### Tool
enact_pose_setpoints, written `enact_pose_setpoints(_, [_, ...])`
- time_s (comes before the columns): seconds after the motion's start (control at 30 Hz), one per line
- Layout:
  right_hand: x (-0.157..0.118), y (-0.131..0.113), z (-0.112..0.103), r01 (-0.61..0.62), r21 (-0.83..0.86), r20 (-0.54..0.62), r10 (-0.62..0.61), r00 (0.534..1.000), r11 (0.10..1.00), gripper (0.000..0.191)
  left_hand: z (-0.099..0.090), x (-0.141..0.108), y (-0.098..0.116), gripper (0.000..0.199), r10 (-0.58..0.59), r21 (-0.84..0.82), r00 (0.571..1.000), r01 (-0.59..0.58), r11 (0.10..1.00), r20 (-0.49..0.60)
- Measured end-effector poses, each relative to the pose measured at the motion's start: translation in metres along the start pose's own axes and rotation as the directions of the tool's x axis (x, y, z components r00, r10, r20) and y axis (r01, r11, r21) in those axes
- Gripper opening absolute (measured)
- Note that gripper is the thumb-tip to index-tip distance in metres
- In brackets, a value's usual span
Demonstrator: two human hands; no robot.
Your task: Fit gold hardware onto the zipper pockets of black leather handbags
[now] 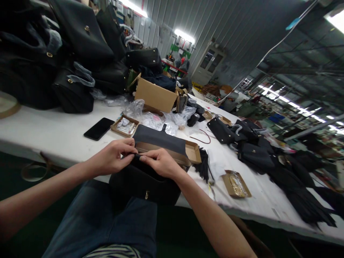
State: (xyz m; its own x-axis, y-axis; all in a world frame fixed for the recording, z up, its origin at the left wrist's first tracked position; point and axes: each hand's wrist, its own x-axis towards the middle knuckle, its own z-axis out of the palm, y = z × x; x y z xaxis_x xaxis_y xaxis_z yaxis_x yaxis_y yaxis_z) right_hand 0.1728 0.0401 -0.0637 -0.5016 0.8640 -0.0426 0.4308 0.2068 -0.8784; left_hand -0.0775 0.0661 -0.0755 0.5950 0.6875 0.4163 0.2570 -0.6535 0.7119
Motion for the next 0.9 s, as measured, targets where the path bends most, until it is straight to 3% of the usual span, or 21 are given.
enact_pose_setpoints(0.23, [-0.003,-0.006,0.021,0.110,-0.282,-0.201,-0.171,0.964,0.953,0.020,0.002,0.000,-0.001,0.025,-0.008,-0.011,1.000,0.007,1.000,-0.024])
enact_pose_setpoints(0.4, [-0.005,0.000,0.031,0.121,-0.508,-0.230,-0.270,0.935,0.853,0.019,0.009,0.002,-0.001,0.025,-0.031,0.027,0.999,0.032,0.999,-0.025])
enact_pose_setpoints(0.57, [-0.002,0.002,0.031,0.077,-0.512,-0.258,-0.239,0.936,0.856,0.019,0.007,0.004,0.002,0.025,-0.068,0.032,0.998,0.068,0.997,-0.018])
enact_pose_setpoints(0.9, [-0.001,-0.003,0.029,0.050,-0.505,-0.249,-0.201,0.947,0.861,0.025,-0.002,0.005,-0.003,0.022,-0.044,0.034,0.992,0.040,0.999,0.118])
